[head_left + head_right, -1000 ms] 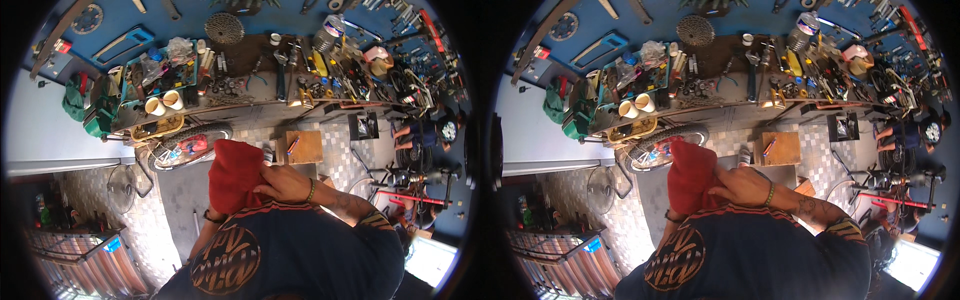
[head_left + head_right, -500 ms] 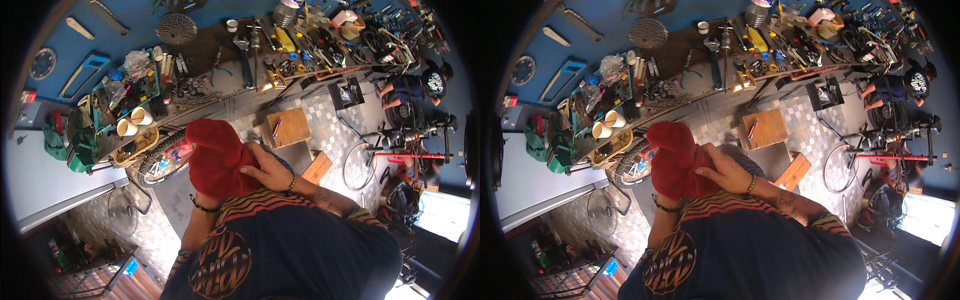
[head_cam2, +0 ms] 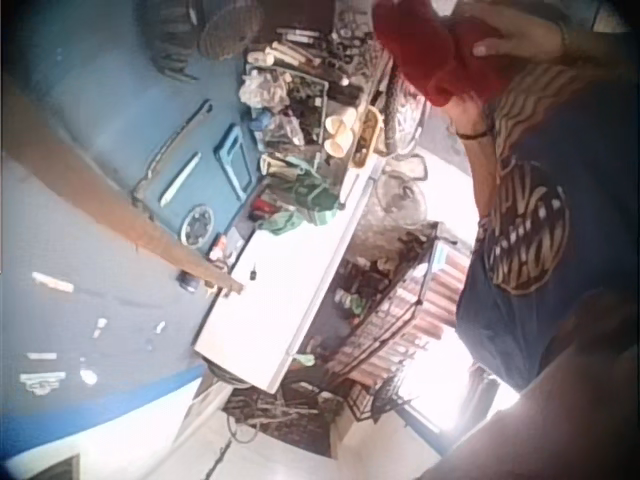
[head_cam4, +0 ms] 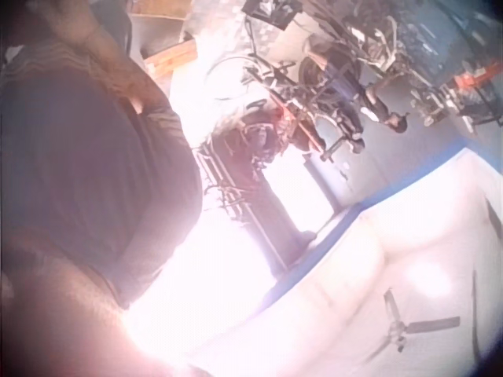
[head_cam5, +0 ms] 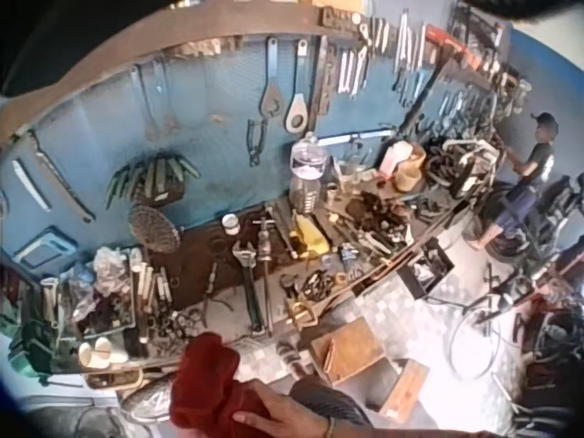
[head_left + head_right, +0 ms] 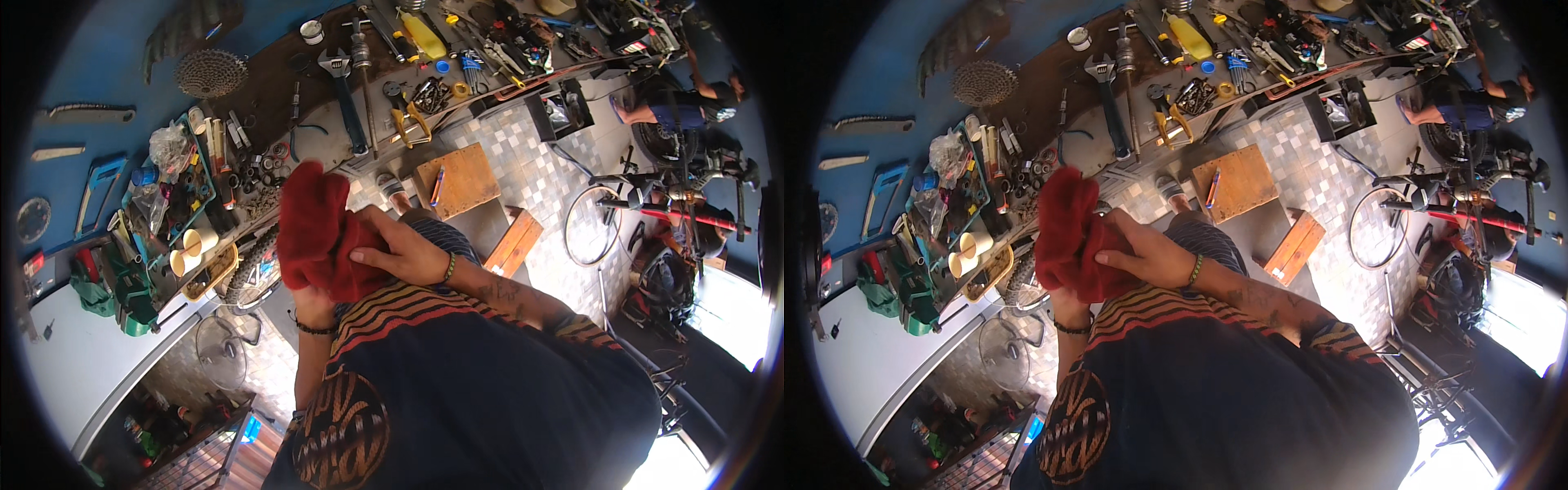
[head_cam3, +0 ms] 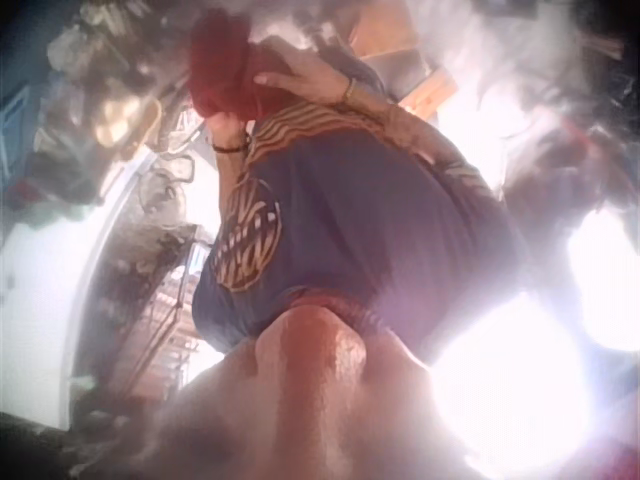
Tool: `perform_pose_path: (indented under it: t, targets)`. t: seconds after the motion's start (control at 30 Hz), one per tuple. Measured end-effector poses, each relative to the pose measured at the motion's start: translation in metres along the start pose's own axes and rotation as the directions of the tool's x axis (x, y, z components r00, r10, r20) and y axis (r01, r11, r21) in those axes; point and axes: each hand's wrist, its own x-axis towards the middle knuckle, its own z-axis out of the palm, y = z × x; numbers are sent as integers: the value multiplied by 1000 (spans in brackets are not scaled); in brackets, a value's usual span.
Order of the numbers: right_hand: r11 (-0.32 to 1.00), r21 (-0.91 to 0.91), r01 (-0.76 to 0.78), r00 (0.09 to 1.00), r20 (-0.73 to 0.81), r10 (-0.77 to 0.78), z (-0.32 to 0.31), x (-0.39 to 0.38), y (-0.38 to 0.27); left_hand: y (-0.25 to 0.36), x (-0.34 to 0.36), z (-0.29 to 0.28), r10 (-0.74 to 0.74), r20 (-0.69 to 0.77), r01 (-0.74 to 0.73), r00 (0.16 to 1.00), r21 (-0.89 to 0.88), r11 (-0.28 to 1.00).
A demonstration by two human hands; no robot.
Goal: The person sits on the floor and works on a bicycle crankset, handling small parts and tools. They then stand, move to a workbench, and use a red cloth to wipe a tool before placing it back on the bench.
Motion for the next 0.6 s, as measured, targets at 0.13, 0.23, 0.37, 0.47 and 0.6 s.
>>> perform_pose_path:
  t: [0.13, 0.23, 0.37, 0.47, 0.6]
  targets:
    - [890, -393, -229, 973, -76, 217, -46, 27, 2, 1, 36, 8, 91, 42, -96, 995, 665, 740]
    - [904, -376, -203, 978, -41, 203, -74, 38, 19, 7, 59, 16, 197, 127, -157, 972, 977, 145]
    - [993, -120, 9, 1000, 20, -7, -109, 50, 23, -9, 107, 40, -35, -171, 45, 985, 51, 998]
    - [999, 41, 30, 999, 18, -30, -123, 61, 34, -29, 116, 58, 79, 226, -234, 971, 822, 519]
    - [994, -97, -55, 997, 57, 61, -136, 74, 23, -25, 141, 129, -242, 282, -372, 928, 705, -604]
